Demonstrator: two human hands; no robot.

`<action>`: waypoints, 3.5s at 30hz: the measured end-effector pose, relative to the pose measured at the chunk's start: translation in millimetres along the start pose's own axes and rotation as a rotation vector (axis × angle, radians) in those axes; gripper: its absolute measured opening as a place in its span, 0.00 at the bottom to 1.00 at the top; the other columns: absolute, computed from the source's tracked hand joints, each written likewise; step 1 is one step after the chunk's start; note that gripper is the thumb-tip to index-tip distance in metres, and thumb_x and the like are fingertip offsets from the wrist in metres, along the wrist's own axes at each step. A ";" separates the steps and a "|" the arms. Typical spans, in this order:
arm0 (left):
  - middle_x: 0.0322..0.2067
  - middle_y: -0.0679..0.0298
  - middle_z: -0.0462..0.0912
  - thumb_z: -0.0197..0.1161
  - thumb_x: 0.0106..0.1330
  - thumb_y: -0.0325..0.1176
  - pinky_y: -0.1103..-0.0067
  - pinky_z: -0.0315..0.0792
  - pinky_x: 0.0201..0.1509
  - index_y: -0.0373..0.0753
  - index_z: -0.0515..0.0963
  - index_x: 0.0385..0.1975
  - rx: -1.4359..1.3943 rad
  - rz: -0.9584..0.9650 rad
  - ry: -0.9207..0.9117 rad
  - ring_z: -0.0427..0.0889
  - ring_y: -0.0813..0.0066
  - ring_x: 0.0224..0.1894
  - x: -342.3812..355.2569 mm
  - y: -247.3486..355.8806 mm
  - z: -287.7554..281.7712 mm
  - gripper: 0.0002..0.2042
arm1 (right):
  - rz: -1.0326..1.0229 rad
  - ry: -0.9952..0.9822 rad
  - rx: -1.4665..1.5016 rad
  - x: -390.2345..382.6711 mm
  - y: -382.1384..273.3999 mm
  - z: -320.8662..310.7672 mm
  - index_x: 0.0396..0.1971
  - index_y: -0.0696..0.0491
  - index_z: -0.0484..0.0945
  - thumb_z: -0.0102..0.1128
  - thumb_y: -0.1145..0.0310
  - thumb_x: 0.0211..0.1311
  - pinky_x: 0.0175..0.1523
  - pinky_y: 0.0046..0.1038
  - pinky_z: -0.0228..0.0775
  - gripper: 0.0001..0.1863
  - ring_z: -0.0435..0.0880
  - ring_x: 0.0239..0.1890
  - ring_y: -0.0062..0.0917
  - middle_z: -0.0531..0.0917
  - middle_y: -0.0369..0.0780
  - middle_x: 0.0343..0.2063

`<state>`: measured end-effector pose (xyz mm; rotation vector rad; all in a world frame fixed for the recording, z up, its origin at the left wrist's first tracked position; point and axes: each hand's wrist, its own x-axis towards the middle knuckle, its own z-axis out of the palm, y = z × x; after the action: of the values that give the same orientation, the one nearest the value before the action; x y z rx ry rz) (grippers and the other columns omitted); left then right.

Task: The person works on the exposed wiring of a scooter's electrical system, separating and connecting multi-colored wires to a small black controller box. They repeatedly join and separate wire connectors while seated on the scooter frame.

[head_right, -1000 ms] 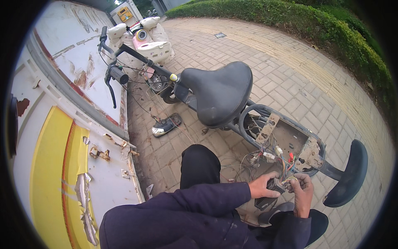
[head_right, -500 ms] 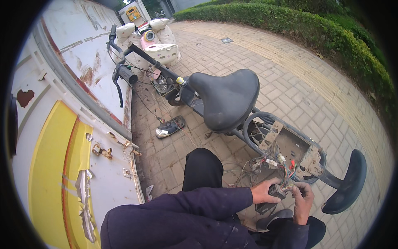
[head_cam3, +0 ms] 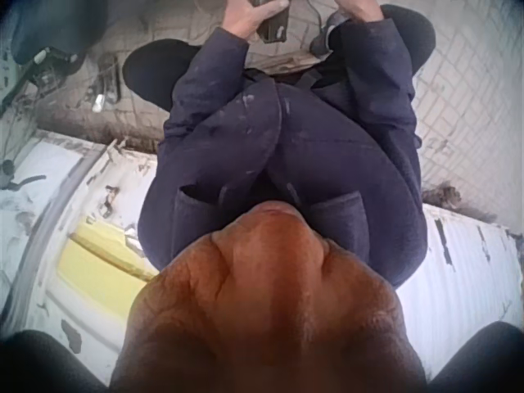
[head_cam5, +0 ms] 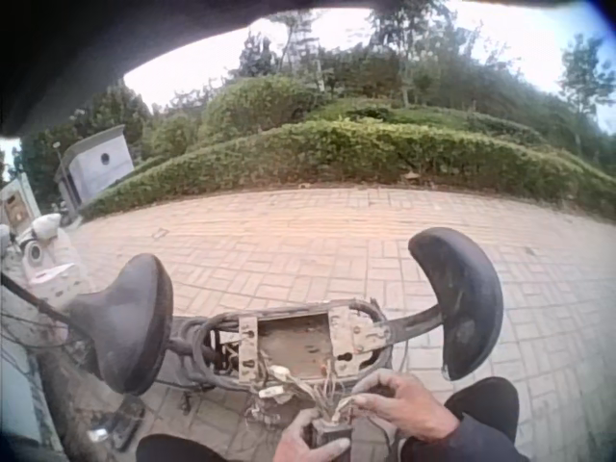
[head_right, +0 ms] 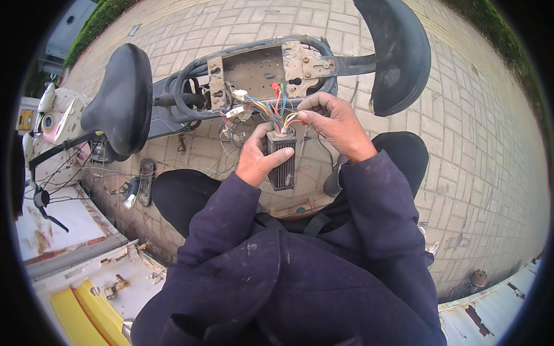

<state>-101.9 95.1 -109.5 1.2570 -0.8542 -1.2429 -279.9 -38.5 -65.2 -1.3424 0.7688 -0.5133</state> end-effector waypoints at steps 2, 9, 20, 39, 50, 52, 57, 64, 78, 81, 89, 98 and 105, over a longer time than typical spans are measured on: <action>0.48 0.58 0.81 0.78 0.55 0.35 0.76 0.76 0.54 0.30 0.68 0.60 0.019 -0.003 0.008 0.81 0.75 0.49 0.3 3.2 1.1 0.35 | -0.012 0.056 0.019 -2.8 -6.2 -2.8 0.41 0.56 0.82 0.67 0.67 0.66 0.42 0.20 0.69 0.10 0.76 0.35 0.13 0.83 0.32 0.33; 0.45 0.56 0.83 0.79 0.53 0.37 0.75 0.76 0.54 0.29 0.70 0.58 0.136 0.056 0.062 0.82 0.74 0.47 5.3 -5.8 1.7 0.35 | -0.146 0.126 -0.038 -7.0 -7.6 -13.0 0.41 0.55 0.83 0.68 0.67 0.66 0.42 0.20 0.70 0.09 0.77 0.36 0.13 0.83 0.32 0.33; 0.45 0.55 0.83 0.78 0.52 0.36 0.73 0.76 0.53 0.31 0.71 0.57 0.279 0.113 0.121 0.83 0.71 0.46 1.0 -0.5 6.0 0.33 | -0.622 0.158 -0.813 -1.3 1.3 20.3 0.36 0.50 0.85 0.68 0.70 0.55 0.59 0.38 0.65 0.08 0.75 0.53 0.37 0.81 0.38 0.41; 0.47 0.53 0.78 0.78 0.48 0.38 0.68 0.76 0.51 0.31 0.72 0.56 0.886 0.268 0.295 0.82 0.57 0.45 -3.2 1.0 11.3 0.35 | -0.616 0.096 -0.888 3.4 13.2 18.6 0.33 0.51 0.84 0.69 0.63 0.55 0.60 0.40 0.63 0.09 0.74 0.55 0.39 0.80 0.38 0.40; 0.45 0.55 0.77 0.77 0.47 0.39 0.65 0.78 0.45 0.35 0.73 0.56 1.004 0.309 0.352 0.82 0.53 0.45 -2.5 0.5 13.4 0.34 | -0.526 0.195 -0.811 6.5 21.2 30.1 0.29 0.50 0.85 0.72 0.65 0.51 0.67 0.40 0.58 0.07 0.72 0.61 0.39 0.83 0.36 0.42; 0.46 0.55 0.78 0.77 0.48 0.38 0.67 0.78 0.48 0.34 0.72 0.57 0.972 0.277 0.329 0.82 0.56 0.46 -2.6 1.9 11.1 0.34 | -0.465 0.175 -0.658 11.8 16.3 19.8 0.27 0.50 0.85 0.71 0.64 0.51 0.67 0.41 0.59 0.07 0.74 0.58 0.38 0.83 0.36 0.38; 0.50 0.53 0.79 0.78 0.50 0.35 0.72 0.75 0.56 0.31 0.71 0.58 0.758 0.207 0.275 0.82 0.64 0.50 -2.1 1.3 4.1 0.35 | -0.442 0.164 -0.701 6.3 10.7 -0.4 0.30 0.51 0.84 0.71 0.67 0.57 0.73 0.42 0.52 0.05 0.66 0.69 0.41 0.83 0.36 0.49; 0.51 0.51 0.79 0.79 0.48 0.38 0.69 0.75 0.58 0.30 0.72 0.58 0.564 0.188 0.261 0.82 0.59 0.52 1.8 -8.8 -2.2 0.37 | -0.569 0.154 -0.779 1.5 6.7 -5.5 0.30 0.53 0.80 0.66 0.66 0.60 0.67 0.38 0.59 0.07 0.75 0.53 0.33 0.81 0.38 0.38; 0.51 0.49 0.80 0.79 0.50 0.37 0.71 0.74 0.59 0.28 0.70 0.60 0.412 0.094 0.185 0.82 0.64 0.52 -0.6 -2.0 -7.6 0.37 | -0.154 -0.015 -0.476 -11.2 3.3 -37.0 0.35 0.57 0.77 0.64 0.62 0.65 0.60 0.31 0.63 0.13 0.75 0.49 0.30 0.80 0.40 0.39; 0.51 0.49 0.80 0.79 0.50 0.36 0.71 0.74 0.59 0.28 0.69 0.60 0.384 0.093 0.172 0.81 0.64 0.52 0.6 -3.7 -9.6 0.38 | -0.128 -0.055 -0.443 -12.6 -2.6 -36.9 0.37 0.57 0.78 0.63 0.62 0.66 0.60 0.31 0.64 0.13 0.76 0.49 0.27 0.81 0.40 0.40; 0.50 0.51 0.80 0.79 0.50 0.35 0.72 0.75 0.58 0.29 0.68 0.61 0.324 0.083 0.138 0.81 0.67 0.52 3.1 -7.6 -9.1 0.38 | -0.387 0.136 -0.396 -8.8 -16.0 -10.0 0.41 0.54 0.82 0.68 0.70 0.62 0.67 0.33 0.61 0.09 0.76 0.60 0.31 0.83 0.36 0.45; 0.50 0.55 0.80 0.78 0.51 0.32 0.74 0.73 0.59 0.31 0.68 0.61 0.242 0.132 0.119 0.80 0.71 0.52 5.9 -8.2 -7.7 0.37 | -0.672 0.095 -0.886 -4.7 -5.3 13.4 0.34 0.51 0.82 0.69 0.71 0.54 0.68 0.44 0.60 0.08 0.69 0.66 0.43 0.80 0.36 0.44; 0.50 0.55 0.80 0.78 0.50 0.33 0.74 0.73 0.59 0.31 0.68 0.61 0.156 0.170 0.163 0.80 0.70 0.52 5.1 -11.2 -3.9 0.37 | -0.603 -0.069 -0.837 -9.8 -8.5 7.4 0.30 0.54 0.79 0.69 0.71 0.55 0.67 0.45 0.61 0.07 0.69 0.65 0.44 0.80 0.38 0.43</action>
<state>-99.5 92.3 -121.9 1.3591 -0.9317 -0.9404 -280.0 -28.0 -54.6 -2.3924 0.5165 -0.6352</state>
